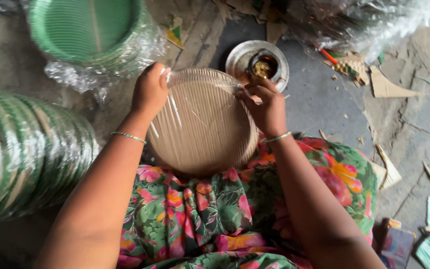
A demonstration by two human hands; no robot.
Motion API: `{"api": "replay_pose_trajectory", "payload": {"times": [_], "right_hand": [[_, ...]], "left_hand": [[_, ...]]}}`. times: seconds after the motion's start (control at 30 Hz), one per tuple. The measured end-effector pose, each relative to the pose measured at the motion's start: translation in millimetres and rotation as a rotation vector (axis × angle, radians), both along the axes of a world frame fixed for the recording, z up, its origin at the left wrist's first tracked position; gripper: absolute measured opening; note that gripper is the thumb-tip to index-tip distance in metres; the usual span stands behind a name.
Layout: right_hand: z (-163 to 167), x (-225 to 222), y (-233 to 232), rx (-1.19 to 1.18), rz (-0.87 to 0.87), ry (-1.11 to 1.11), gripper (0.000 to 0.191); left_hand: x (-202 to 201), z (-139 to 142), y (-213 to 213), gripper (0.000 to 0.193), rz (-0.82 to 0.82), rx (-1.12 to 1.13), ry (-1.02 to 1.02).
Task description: The person sits on the floor and wraps individual green leaf-patterned plates with plastic film. They use a small oil lamp to heat and seal the plastic around each plate, then stack the wrapped plates into a pile.
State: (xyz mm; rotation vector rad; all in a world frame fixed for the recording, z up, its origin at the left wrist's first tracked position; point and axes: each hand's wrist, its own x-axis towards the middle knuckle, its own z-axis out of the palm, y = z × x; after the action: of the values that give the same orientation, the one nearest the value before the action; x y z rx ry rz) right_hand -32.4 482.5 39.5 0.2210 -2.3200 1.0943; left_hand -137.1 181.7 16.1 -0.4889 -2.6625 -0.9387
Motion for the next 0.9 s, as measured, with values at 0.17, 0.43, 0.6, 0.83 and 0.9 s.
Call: {"api": "replay_pose_trajectory", "payload": {"times": [0.17,0.43,0.6,0.83,0.9], "right_hand": [[-50.1,-12.7,17.1,-0.762,-0.072,-0.563,0.015],[-73.4,-32.8,23.0,-1.116,-0.189,-0.327,0.015],[-63.7,-31.9,29.5,-1.168,-0.15,-0.5,0.021],[-26.2,-2.2,16.2,-0.969,0.826,-0.743,0.035],[-17.3,5.5,-5.6,-0.941,0.862,-0.84,0.03]], "left_hand": [[-6.5,-24.9,45.7,0.013,-0.004,-0.01,0.022],[-24.9,-23.7,78.3,0.019,-0.071,-0.086,-0.095],[-25.2,-11.3,63.1,0.015,-0.071,-0.016,-0.167],[38.0,49.3,10.3,0.002,-0.213,0.165,0.241],[63.9,57.9,3.6,0.006,-0.2,0.17,0.304]]}}
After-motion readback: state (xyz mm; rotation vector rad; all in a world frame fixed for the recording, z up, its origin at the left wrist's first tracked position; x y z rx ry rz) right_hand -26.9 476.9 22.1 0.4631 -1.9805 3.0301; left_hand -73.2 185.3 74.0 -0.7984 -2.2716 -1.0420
